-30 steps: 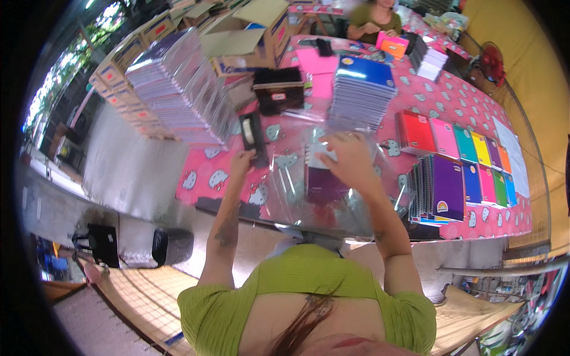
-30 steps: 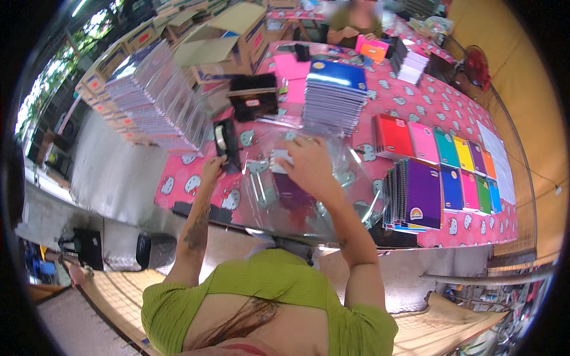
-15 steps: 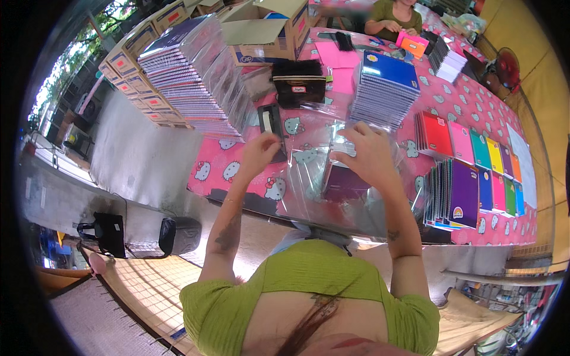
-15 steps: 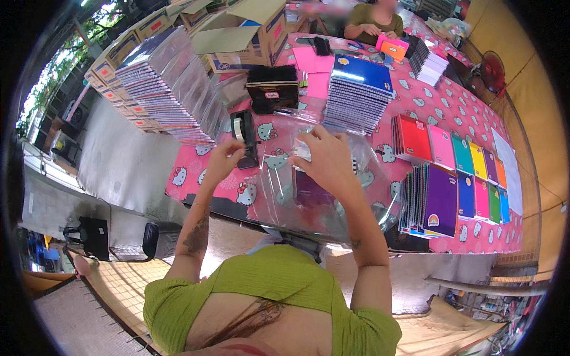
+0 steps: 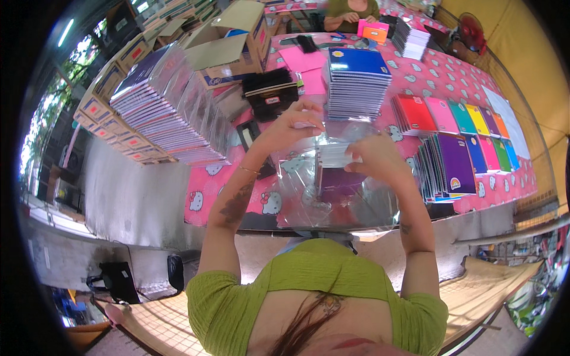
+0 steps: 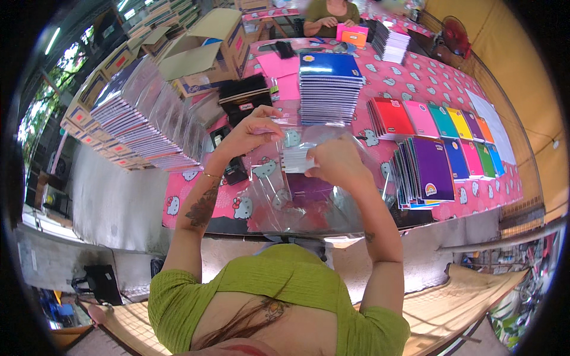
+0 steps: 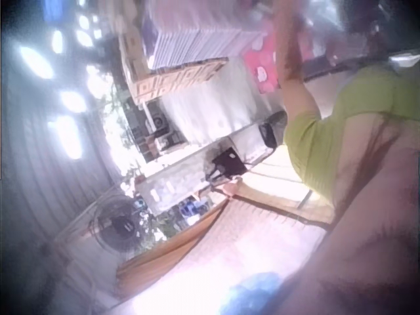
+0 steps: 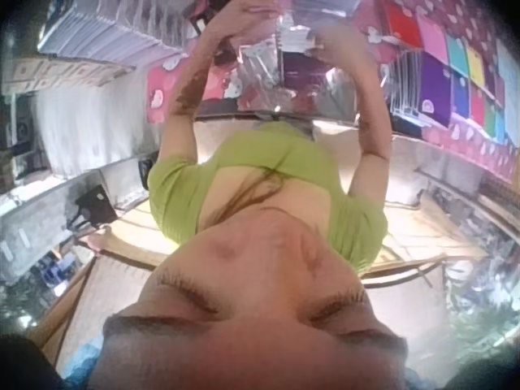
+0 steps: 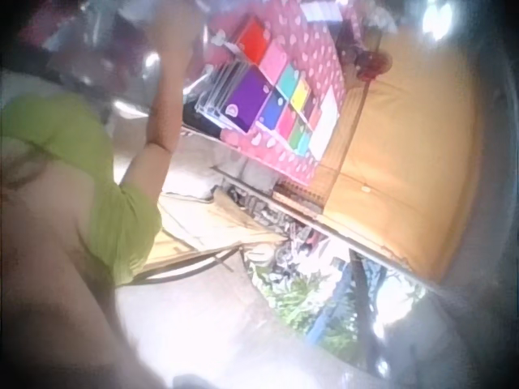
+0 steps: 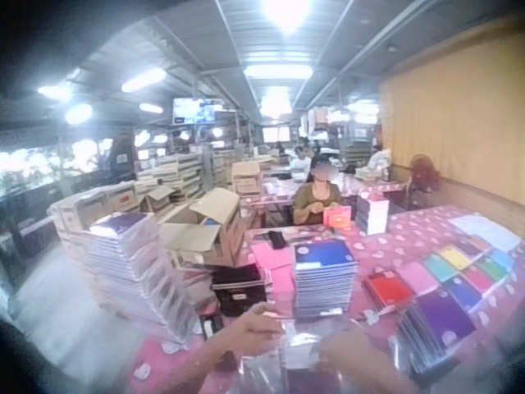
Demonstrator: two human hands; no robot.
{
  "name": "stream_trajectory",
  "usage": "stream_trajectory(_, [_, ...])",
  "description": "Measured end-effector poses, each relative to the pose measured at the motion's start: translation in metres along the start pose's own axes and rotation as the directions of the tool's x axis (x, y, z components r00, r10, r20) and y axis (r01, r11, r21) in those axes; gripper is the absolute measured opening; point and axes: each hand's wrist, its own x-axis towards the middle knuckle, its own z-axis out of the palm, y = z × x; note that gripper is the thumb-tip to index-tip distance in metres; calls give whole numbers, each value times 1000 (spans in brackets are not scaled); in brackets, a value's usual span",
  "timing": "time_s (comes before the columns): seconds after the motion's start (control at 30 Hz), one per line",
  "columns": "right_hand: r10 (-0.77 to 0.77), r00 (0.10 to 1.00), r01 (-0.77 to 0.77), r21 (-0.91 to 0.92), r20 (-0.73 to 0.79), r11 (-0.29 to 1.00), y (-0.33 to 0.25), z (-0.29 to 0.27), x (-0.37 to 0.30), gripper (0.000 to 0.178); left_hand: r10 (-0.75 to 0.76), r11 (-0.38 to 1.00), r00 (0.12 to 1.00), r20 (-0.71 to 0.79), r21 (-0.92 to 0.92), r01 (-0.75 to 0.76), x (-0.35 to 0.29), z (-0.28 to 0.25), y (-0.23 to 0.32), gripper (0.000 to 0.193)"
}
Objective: The person places stacks of notebooks into plastic bags, folds the bags over, and secures them with tape.
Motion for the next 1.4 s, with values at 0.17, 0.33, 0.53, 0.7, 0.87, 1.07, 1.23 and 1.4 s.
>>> stream_trajectory(0.17, [-195, 851, 184, -70, -488, 980, -6, -4, -41, 35, 69, 983, 996, -53, 175, -58, 11, 28, -4, 15])
stream_trajectory(0.33, [299, 820, 106, 644, -487, 758, 65, 72, -60, 44, 137, 970, 981, -137, 217, -105, 21, 53, -20, 15])
stream_trajectory(0.53, [-173, 955, 241, 291, -241, 926, 65, 89, -34, 62, 258, 861, 956, -141, 483, -161, 30, 81, -21, 11])
stream_trajectory(0.7, [-199, 938, 286, 306, -285, 908, 61, 90, -29, 63, 49, 771, 985, -166, 633, 68, 35, 95, -25, 59])
stream_trajectory(0.87, [116, 928, 184, 709, -353, 681, 84, 102, -20, 48, 85, 899, 920, -383, 428, 96, 33, 98, -21, 85])
stream_trajectory(1.07, [104, 977, 100, 830, -186, 548, 74, 61, 46, 34, 225, 534, 974, -17, 838, -109, -4, 81, 73, 64])
stream_trajectory(1.23, [81, 982, 83, 776, -170, 625, 63, 29, 52, 28, -314, 940, 891, -328, -241, 242, -7, 51, 44, 59])
stream_trajectory(1.4, [57, 940, 250, 794, -336, 555, 85, 53, 47, 46, -310, 916, 948, -73, -288, 278, -5, 70, -26, 55])
